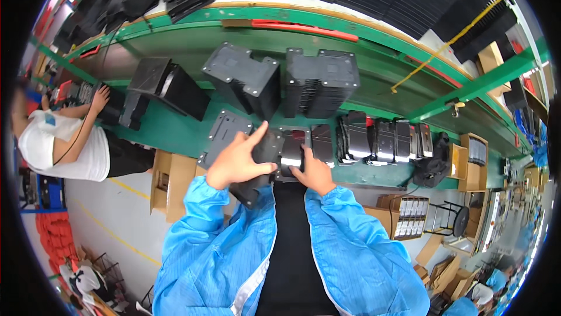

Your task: Assembling and inspecting electronic modules on a production line.

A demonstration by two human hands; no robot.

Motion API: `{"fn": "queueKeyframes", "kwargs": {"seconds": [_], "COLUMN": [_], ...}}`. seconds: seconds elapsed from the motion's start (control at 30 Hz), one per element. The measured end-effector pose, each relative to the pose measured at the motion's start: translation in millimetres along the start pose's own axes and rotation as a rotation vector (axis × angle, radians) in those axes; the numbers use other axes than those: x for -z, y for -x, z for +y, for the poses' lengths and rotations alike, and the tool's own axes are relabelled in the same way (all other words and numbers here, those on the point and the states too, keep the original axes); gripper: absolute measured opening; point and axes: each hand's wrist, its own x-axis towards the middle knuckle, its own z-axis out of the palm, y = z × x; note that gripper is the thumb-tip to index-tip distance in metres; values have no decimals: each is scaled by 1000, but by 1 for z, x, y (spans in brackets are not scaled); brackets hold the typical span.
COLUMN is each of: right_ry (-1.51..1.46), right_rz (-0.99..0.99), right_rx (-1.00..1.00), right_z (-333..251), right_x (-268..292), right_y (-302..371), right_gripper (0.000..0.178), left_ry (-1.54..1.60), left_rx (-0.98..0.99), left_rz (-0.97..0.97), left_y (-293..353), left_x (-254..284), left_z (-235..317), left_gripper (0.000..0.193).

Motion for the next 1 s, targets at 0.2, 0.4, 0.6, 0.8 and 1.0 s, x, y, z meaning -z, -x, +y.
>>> {"fn": "queueKeyframes", "kwargs": {"seconds": [0.2, 0.4, 0.6, 0.8, 1.0], "right_ry": [414, 346, -239, 180, -119], "right_rz": [-124, -208, -75, 202, 138], "right_rx": [-203, -187, -98, -408, 151], "right_z": [-41, -24, 11, 35, 45], "right_x": [-36, -17, 29, -1, -19], "right_y": [-52, -63, -31, -35, 13], "right_gripper": [115, 118, 102, 86, 71], "left_ry": [-731, -688, -731, -139, -330], "left_rx": [73, 86, -218, -466, 95], "left_rz": [427, 455, 605, 171, 151], "left_y": [-9, -19, -23, -71, -109], "left_x": [24, 22, 2, -73, -129], "left_z": [-54, -62, -59, -51, -35], "left_gripper": [110, 110, 99, 90, 117]}}
